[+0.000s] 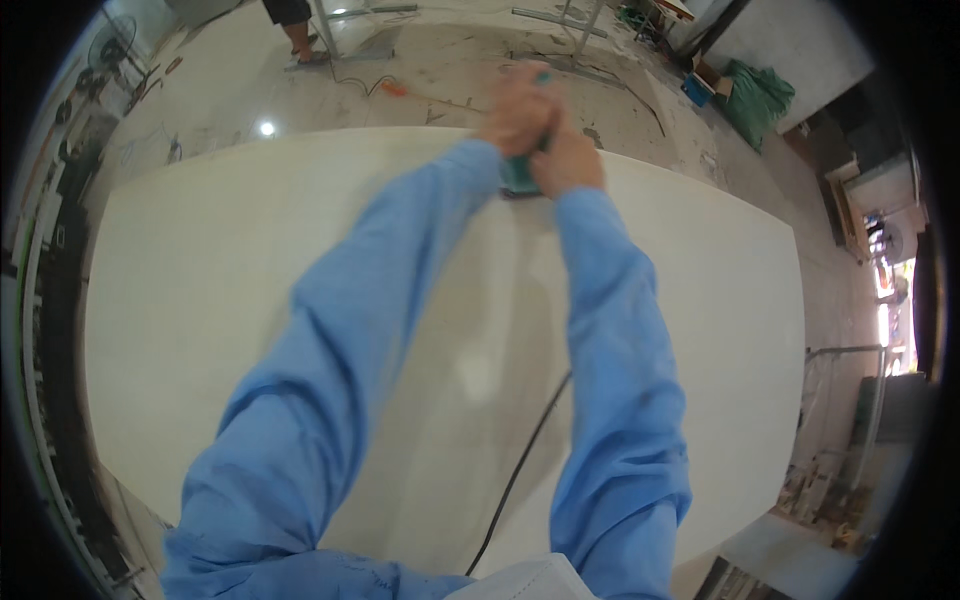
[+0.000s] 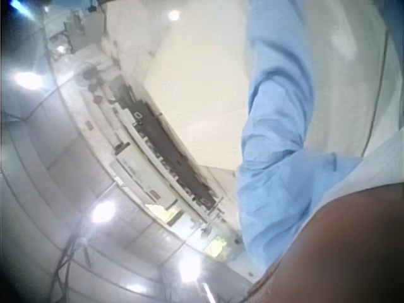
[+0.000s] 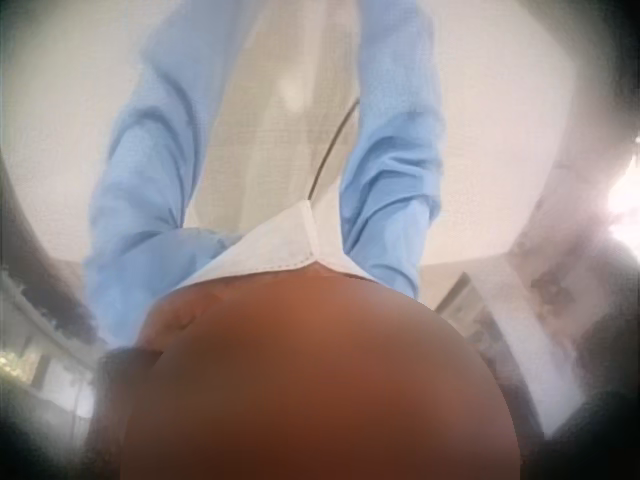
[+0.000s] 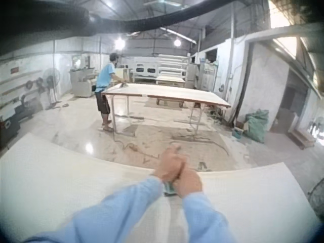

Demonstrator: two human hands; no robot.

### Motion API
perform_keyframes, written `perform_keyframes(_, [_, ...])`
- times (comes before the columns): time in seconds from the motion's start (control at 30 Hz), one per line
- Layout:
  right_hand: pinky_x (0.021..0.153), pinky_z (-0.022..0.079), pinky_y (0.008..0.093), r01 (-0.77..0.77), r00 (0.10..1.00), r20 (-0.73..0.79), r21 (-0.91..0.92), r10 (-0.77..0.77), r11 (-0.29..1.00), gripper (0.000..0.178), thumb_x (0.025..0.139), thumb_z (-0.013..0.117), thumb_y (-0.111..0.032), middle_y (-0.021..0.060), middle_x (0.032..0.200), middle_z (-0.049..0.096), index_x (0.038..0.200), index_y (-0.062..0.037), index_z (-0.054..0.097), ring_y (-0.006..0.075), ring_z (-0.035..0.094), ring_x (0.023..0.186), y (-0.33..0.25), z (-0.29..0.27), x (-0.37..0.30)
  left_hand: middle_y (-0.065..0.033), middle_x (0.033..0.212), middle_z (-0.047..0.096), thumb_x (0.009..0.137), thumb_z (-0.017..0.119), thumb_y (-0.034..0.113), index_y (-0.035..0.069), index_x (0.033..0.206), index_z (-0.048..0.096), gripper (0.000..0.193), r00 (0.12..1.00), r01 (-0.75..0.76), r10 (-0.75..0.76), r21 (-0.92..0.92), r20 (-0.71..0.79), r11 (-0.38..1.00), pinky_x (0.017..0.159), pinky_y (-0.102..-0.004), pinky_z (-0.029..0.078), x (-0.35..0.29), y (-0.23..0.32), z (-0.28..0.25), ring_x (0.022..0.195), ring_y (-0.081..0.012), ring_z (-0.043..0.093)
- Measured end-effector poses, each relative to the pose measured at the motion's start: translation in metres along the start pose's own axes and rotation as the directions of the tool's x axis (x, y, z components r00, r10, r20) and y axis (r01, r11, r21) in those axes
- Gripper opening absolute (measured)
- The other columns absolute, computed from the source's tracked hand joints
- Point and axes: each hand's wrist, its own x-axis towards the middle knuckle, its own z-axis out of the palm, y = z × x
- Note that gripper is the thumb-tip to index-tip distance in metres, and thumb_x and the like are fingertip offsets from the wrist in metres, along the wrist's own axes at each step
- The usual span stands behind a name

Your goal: The person uses a green sanding block to sand the surface of a large white board. They move the block back and forth across the board's surface, covering different areas systematically.

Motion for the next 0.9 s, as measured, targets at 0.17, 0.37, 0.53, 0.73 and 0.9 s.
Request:
perform_keyframes(0.17, [0.074,0.055,0.0559,-0.091,0.988,-0.122,0.002,0.091,0.996,0.100,0.084,0.066,-0.022,0.0266,0.099,0.072,0.162,-0.0225,0.004,0.0481,0.069,0.086,0.069,-0.034,-0.139,-0.0194,0.147,0.048,0.097,0.050,0.033,0.014,0.118,0.070,0.035,0.958,0.041,-0.035,-0.017,0.283,0.999,0.117,-0.0629,0.022,-0.055,0.155,-0.004,0.142,-0.0389,0.036])
perform_keyframes(0.37, [0.067,0.053,0.0537,-0.208,0.977,-0.036,0.028,0.209,0.978,0.092,0.087,0.068,-0.018,0.0272,0.092,0.070,0.161,-0.0096,0.013,0.0495,0.067,0.081,0.031,-0.050,-0.377,-0.0163,0.158,0.037,0.099,0.051,0.032,0.013,0.128,0.065,0.038,0.917,0.122,-0.063,-0.127,0.393,0.984,0.118,-0.0657,0.020,-0.201,0.289,-0.121,0.151,-0.0353,0.024])
perform_keyframes(0.53, [0.066,0.053,0.0513,0.008,0.999,-0.039,0.148,-0.003,0.989,0.091,0.083,0.069,-0.014,0.0244,0.096,0.069,0.159,-0.0055,0.019,0.0465,0.067,0.082,-0.046,-0.025,-0.435,-0.0164,0.162,0.032,0.098,0.053,0.033,0.013,0.127,0.065,0.037,0.923,0.225,-0.175,-0.111,0.343,0.968,0.118,-0.0662,0.016,-0.276,0.283,-0.214,0.152,-0.0368,0.023])
perform_keyframes(0.73, [0.068,0.054,0.0523,0.104,0.990,0.077,0.129,-0.114,0.986,0.091,0.082,0.068,-0.012,0.0245,0.090,0.068,0.160,-0.0079,0.021,0.0448,0.067,0.079,-0.080,0.002,-0.284,-0.0188,0.156,0.037,0.099,0.050,0.031,0.009,0.122,0.067,0.036,0.959,0.233,-0.233,0.024,0.160,0.972,0.117,-0.0670,0.017,-0.212,0.151,-0.196,0.148,-0.0407,0.026])
perform_keyframes(0.9, [0.073,0.056,0.0542,0.145,0.987,0.072,-0.003,-0.145,0.989,0.094,0.083,0.068,-0.016,0.0263,0.088,0.070,0.161,-0.0145,0.017,0.0453,0.068,0.079,-0.062,0.010,-0.111,-0.0195,0.149,0.045,0.102,0.044,0.030,0.009,0.117,0.068,0.035,0.981,0.195,-0.195,0.023,-0.010,0.980,0.117,-0.0625,0.021,-0.107,0.044,-0.114,0.143,-0.0415,0.034])
